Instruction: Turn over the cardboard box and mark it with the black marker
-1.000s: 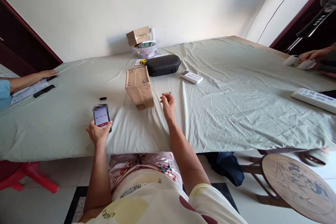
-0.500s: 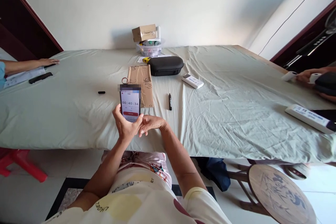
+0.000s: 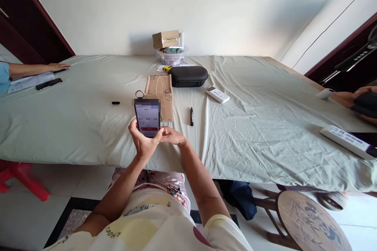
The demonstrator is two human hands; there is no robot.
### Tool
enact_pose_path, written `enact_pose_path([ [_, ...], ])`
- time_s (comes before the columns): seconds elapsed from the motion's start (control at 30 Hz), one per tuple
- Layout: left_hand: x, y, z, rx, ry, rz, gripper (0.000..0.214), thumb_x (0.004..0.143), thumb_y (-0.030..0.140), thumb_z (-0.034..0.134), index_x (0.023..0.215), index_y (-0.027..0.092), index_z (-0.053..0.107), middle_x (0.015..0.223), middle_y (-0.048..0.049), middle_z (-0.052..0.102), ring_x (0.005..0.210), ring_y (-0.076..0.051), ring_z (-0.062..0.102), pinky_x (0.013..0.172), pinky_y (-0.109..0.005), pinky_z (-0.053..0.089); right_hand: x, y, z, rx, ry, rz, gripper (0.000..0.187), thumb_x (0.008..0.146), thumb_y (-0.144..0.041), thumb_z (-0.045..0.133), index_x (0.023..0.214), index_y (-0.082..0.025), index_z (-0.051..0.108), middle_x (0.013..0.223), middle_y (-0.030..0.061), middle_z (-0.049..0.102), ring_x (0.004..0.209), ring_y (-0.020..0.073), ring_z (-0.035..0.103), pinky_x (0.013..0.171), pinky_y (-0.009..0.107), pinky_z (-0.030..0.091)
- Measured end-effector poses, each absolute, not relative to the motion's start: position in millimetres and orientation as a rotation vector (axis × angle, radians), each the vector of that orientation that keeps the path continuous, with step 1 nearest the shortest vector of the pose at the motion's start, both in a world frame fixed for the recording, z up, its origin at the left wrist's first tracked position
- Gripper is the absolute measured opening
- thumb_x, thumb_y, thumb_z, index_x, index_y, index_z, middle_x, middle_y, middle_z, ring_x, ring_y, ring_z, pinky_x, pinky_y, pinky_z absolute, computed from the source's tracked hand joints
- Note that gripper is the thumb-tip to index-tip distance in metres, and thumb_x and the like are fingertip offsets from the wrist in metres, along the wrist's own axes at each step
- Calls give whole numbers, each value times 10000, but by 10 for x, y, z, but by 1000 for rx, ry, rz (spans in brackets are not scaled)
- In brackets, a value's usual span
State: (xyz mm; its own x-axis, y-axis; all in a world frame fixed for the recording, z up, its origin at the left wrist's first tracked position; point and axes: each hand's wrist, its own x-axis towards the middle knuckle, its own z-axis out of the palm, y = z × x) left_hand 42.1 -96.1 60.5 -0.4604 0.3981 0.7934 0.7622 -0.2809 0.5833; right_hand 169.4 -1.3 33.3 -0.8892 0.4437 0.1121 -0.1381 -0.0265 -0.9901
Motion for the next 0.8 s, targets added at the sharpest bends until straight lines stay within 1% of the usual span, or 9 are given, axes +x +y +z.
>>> enact_pose_path([
  [0.07, 390, -947, 592, -1427, -1665, -1789, 904, 796, 584, 795, 1464, 155, 363, 1281, -179, 552, 1173, -326, 619, 1020, -491, 556, 1704, -19, 342, -298, -1823, 2017, 473, 727, -563, 938, 877, -159, 741, 795, 1, 741, 749, 138, 670, 812, 284, 568],
  [0.13, 295, -932, 591, -1406, -1684, -1780, 905, 791, 575, 796, 1466, 152, 366, 1298, -183, 551, 1187, -327, 615, 1029, -486, 552, 1727, -25, 385, -263, -1790, 2075, 472, 733, -515, 951, 990, -173, 751, 855, 13, 774, 803, 151, 718, 816, 277, 568],
  [0.2, 108, -911, 597, -1372, -1765, -1756, 910, 763, 545, 820, 1459, 154, 383, 1323, -187, 551, 1219, -337, 604, 1058, -490, 539, 1761, -25, 446, -241, -1756, 2100, 564, 747, -512, 946, 1162, -191, 738, 955, 44, 807, 894, 174, 761, 829, 275, 568],
  [0.27, -164, -879, 601, -1337, -1906, -1704, 930, 711, 496, 860, 1446, 150, 407, 1331, -191, 560, 1249, -356, 595, 1084, -505, 525, 1799, -20, 503, -264, -1700, 2059, 619, 781, -547, 912, 1257, -204, 716, 1019, 71, 817, 942, 185, 777, 819, 270, 565],
  [0.37, -655, -818, 597, -1248, -2239, -1551, 919, 671, 407, 871, 1432, 123, 441, 1326, -202, 578, 1298, -384, 582, 1131, -530, 499, 1852, -2, 554, -352, -1548, 1924, 545, 812, -586, 868, 1190, -214, 743, 957, 54, 809, 869, 164, 765, 770, 258, 550],
  [0.43, -967, -783, 595, -1226, -2467, -1392, 887, 687, 391, 856, 1428, 111, 457, 1341, -212, 587, 1339, -392, 571, 1156, -535, 484, 1882, 21, 566, -415, -1427, 1826, 502, 805, -589, 864, 1134, -226, 753, 898, 29, 790, 809, 148, 739, 741, 254, 532],
  [0.53, -1331, -766, 594, -1207, -2719, -1067, 842, 736, 396, 821, 1420, 55, 468, 1383, -269, 592, 1405, -415, 535, 1184, -552, 456, 1920, 81, 565, -512, -1275, 1707, 479, 753, -576, 885, 1064, -236, 753, 828, 5, 750, 754, 141, 696, 707, 261, 508],
  [0.67, -1582, -803, 573, -1182, -2878, -687, 755, 781, 437, 778, 1354, 10, 534, 1351, -310, 623, 1392, -422, 556, 1184, -543, 449, 1948, 187, 532, -631, -1120, 1565, 433, 708, -564, 878, 960, -245, 729, 748, -20, 677, 698, 133, 636, 686, 272, 492],
  [0.8, -1650, -842, 541, -1224, -2927, -523, 729, 793, 488, 754, 1309, 0, 588, 1362, -336, 612, 1383, -428, 560, 1181, -536, 442, 1948, 271, 454, -777, -1023, 1409, 413, 686, -571, 841, 898, -251, 690, 725, -31, 653, 645, 121, 574, 659, 273, 469],
])
